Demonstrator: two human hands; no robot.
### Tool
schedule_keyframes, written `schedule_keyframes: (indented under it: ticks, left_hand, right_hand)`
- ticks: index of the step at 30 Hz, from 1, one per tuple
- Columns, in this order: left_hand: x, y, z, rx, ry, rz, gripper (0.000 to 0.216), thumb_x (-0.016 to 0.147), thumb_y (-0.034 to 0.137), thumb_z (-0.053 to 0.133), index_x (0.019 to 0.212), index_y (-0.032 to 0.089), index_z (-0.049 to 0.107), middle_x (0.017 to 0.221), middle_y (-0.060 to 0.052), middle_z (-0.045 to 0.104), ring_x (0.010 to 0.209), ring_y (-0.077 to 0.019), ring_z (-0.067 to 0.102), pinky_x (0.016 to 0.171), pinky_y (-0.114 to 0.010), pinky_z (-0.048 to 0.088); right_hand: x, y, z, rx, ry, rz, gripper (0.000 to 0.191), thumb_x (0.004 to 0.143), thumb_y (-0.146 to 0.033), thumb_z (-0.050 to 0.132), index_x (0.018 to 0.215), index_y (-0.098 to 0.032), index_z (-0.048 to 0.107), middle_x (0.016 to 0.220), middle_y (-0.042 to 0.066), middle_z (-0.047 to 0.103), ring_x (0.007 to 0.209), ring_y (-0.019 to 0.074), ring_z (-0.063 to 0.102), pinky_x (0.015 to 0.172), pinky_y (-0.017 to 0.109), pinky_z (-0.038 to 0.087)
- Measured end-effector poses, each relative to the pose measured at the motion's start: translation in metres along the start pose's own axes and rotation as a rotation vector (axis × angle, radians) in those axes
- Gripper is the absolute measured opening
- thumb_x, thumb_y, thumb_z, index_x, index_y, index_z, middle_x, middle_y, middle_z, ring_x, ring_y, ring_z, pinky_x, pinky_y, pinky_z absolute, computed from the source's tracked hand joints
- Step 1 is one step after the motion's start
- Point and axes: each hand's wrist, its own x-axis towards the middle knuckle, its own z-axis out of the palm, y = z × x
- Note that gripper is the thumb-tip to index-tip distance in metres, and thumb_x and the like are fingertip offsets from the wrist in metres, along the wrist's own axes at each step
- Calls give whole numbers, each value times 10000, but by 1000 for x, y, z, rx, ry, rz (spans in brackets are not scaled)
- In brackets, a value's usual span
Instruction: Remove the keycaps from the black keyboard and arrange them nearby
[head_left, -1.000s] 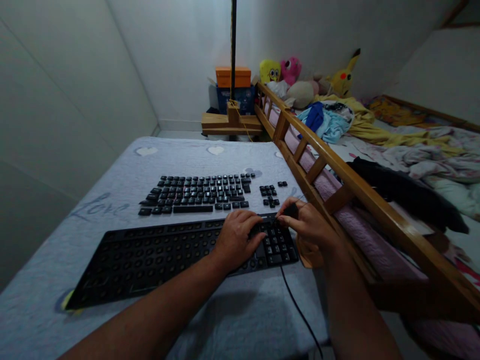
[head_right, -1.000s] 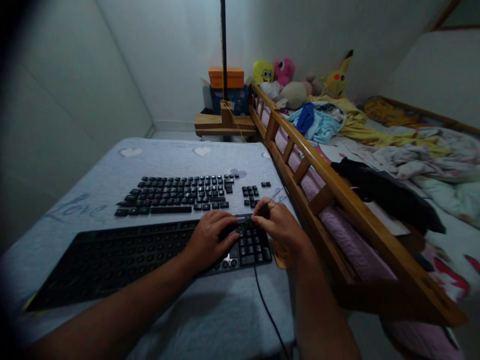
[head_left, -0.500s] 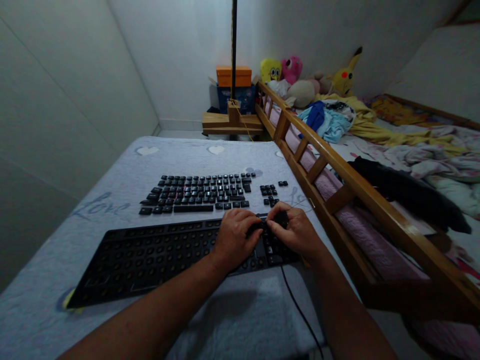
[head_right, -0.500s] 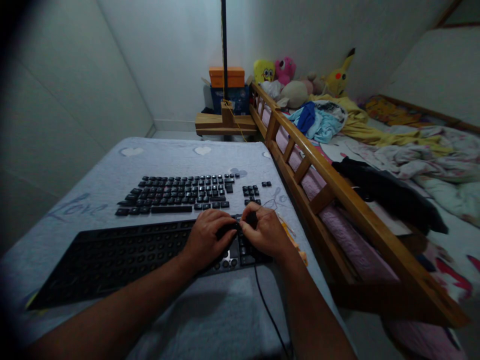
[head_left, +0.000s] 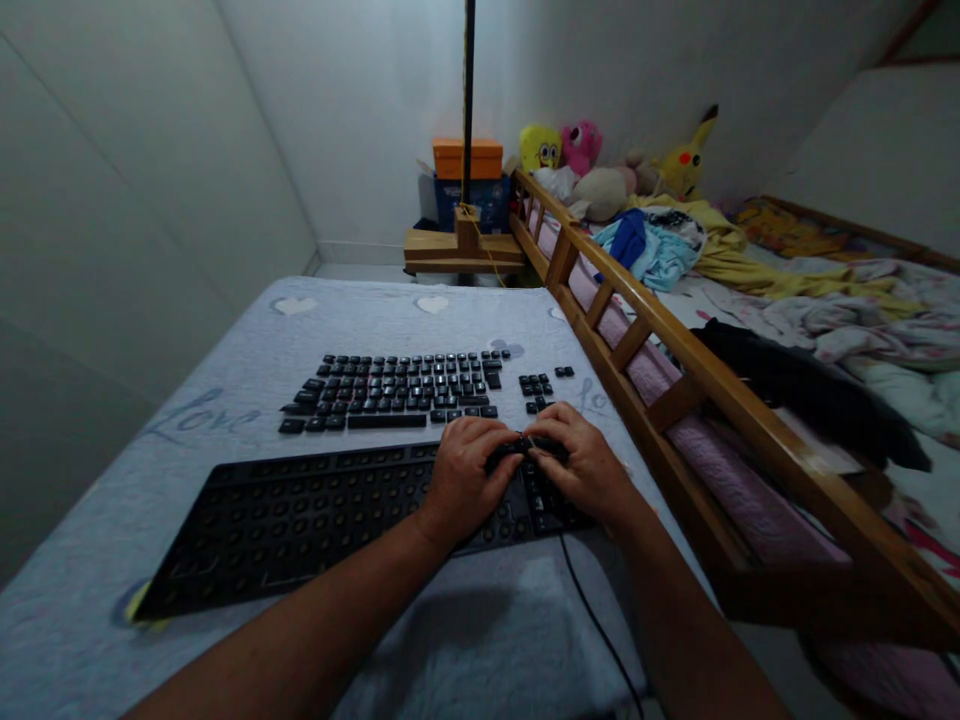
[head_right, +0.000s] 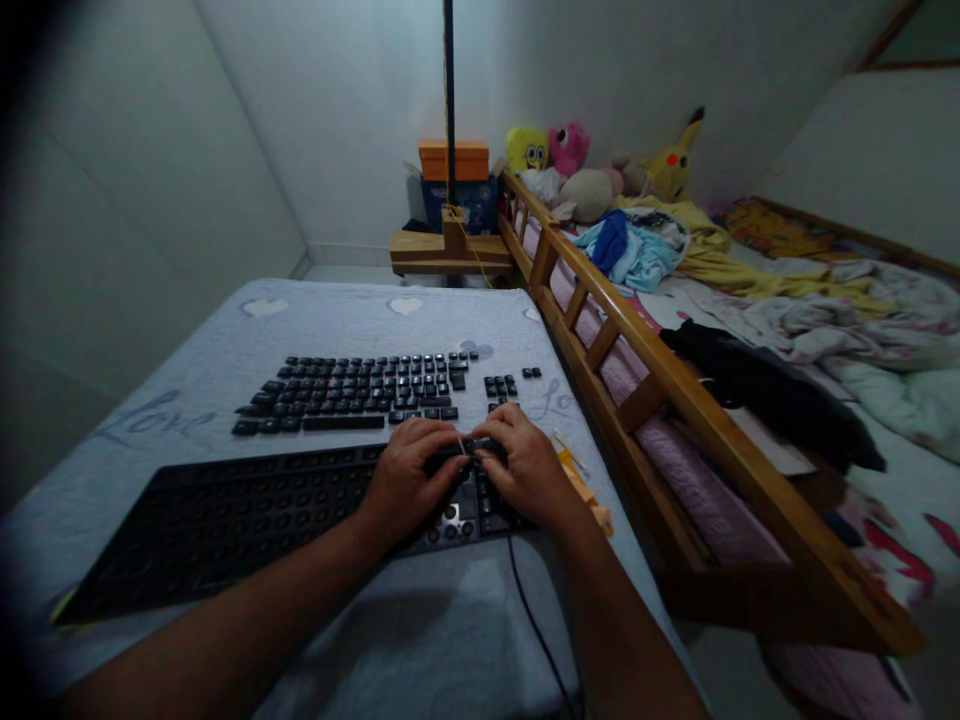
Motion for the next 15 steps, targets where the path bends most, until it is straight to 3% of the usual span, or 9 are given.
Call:
schedule_keyframes:
  ticks: [9, 12, 15]
  left_hand:
    - [1, 0, 0, -1, -10, 0, 180, 850, 233, 680, 1027, 204, 673, 1016, -60, 685, 990, -237, 592, 910, -438, 465]
    - [0, -2, 2, 15, -19, -16, 285, 839, 239, 690, 1117, 203, 641, 1104, -74, 664, 1056, -251, 573, 950, -456, 456]
    - [-1, -2, 2, 22, -31, -18, 303, 842, 205, 670, 1142, 204, 626, 1123, -75, 657, 1068, -251, 565, 958, -458, 454]
  right_hand:
    - [3, 2, 0, 3, -8, -3, 189, 825, -109, 620, 970, -219, 672, 970, 46, 586, 928, 188, 589, 839, 323, 481]
    - [13, 16, -19, -57, 20, 11, 165, 813, -121, 628, 946, -203, 679, 942, 46, 603, 903, 186, 602, 823, 315, 480]
    - [29, 48, -45, -199, 74, 92, 120, 799, -179, 656, 911, -182, 697, 910, 52, 640, 862, 191, 612, 788, 308, 479]
